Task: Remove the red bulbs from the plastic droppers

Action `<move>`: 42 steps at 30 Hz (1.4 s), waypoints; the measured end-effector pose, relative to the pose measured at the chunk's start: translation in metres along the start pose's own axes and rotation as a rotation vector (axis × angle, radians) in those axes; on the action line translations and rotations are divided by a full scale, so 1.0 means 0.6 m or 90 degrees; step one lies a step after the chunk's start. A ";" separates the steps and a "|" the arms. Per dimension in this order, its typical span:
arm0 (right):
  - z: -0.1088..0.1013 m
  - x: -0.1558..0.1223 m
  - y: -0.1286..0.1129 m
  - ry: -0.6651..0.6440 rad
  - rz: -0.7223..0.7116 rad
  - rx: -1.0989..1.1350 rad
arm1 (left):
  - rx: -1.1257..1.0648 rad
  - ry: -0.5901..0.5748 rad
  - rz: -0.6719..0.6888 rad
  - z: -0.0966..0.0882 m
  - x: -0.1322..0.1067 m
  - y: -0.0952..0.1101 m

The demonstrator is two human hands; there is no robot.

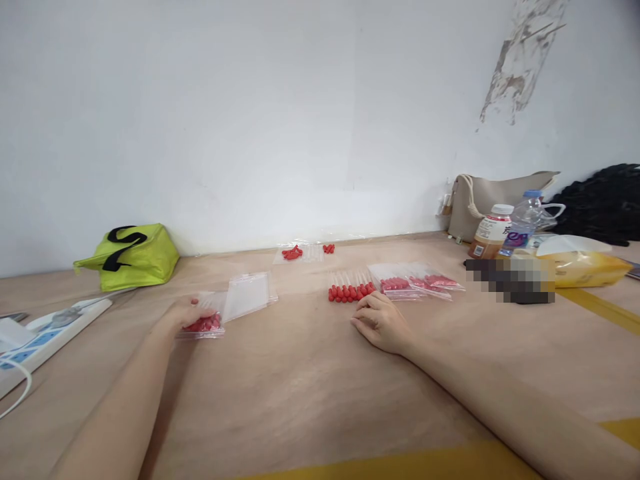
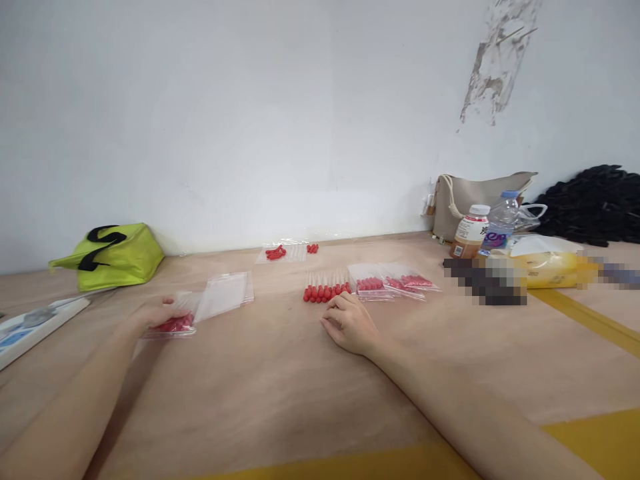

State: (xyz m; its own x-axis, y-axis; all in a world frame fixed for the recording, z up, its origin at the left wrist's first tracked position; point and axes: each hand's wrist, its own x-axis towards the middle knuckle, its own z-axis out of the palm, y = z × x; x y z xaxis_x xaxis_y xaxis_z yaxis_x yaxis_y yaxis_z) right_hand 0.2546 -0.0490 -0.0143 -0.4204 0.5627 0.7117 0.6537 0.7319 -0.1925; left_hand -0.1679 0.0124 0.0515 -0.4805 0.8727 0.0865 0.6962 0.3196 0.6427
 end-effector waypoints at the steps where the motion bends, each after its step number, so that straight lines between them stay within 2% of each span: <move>1: 0.000 0.000 0.000 -0.001 0.000 -0.002 | 0.034 -0.020 -0.012 -0.008 -0.002 0.003; 4: -0.002 0.003 -0.002 -0.003 -0.002 -0.004 | 0.098 -0.011 -0.058 -0.042 -0.006 0.023; 6: -0.003 0.004 -0.004 -0.005 -0.004 -0.004 | 0.094 0.044 -0.059 -0.059 -0.013 0.047; 8: -0.002 0.006 -0.004 -0.008 -0.005 -0.002 | 0.027 0.108 -0.020 -0.054 -0.030 0.077; 9: -0.002 0.006 -0.004 -0.008 -0.006 0.000 | -0.028 0.112 0.015 -0.040 -0.043 0.093; 10: -0.001 0.006 -0.004 -0.009 -0.005 0.003 | -0.085 0.085 0.048 -0.018 -0.060 0.108; 13: 0.002 0.006 -0.007 -0.002 0.008 0.019 | -0.194 -0.066 0.089 0.076 -0.129 0.140; 14: 0.003 0.006 -0.009 0.002 0.016 0.025 | -0.264 -0.142 0.091 0.109 -0.156 0.146; 16: 0.002 0.006 -0.017 -0.001 0.031 0.040 | -0.332 -0.247 0.095 0.161 -0.207 0.151; 19: -0.001 0.007 -0.031 -0.048 0.028 0.065 | -0.401 -0.298 0.118 0.196 -0.262 0.149; 22: -0.007 0.007 -0.044 -0.099 0.012 0.079 | -0.412 -0.283 0.191 0.196 -0.274 0.144; 25: -0.011 0.008 -0.055 -0.126 0.019 0.082 | -0.289 -0.285 0.263 0.182 -0.256 0.140; 28: -0.011 0.010 -0.061 -0.127 0.105 0.061 | -0.158 -0.342 0.281 0.166 -0.238 0.140; 32: -0.007 0.015 -0.064 -0.151 0.261 0.023 | -0.160 -0.481 0.227 0.149 -0.233 0.143; 34: -0.008 0.017 -0.068 -0.187 0.308 0.025 | -0.135 -0.504 0.227 0.144 -0.233 0.142; 37: -0.012 0.020 -0.076 -0.252 0.338 0.022 | -0.030 -0.486 0.261 0.135 -0.232 0.138; 39: -0.017 0.023 -0.081 -0.295 0.348 0.004 | 0.066 -0.432 0.315 0.128 -0.232 0.138; 40: -0.018 0.026 -0.082 -0.315 0.350 -0.005 | 0.112 -0.385 0.365 0.124 -0.233 0.139; 42: -0.019 0.034 -0.081 -0.352 0.338 -0.020 | 0.163 -0.287 0.516 0.118 -0.235 0.142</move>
State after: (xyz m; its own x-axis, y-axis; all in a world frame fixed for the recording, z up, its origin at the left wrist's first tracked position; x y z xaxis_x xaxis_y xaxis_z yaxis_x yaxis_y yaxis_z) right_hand 0.2217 -0.0773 0.0176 -0.2926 0.9524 0.0858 0.8702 0.3024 -0.3889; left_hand -0.0030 -0.0577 0.0403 0.4101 0.9069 0.0965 0.8479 -0.4181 0.3260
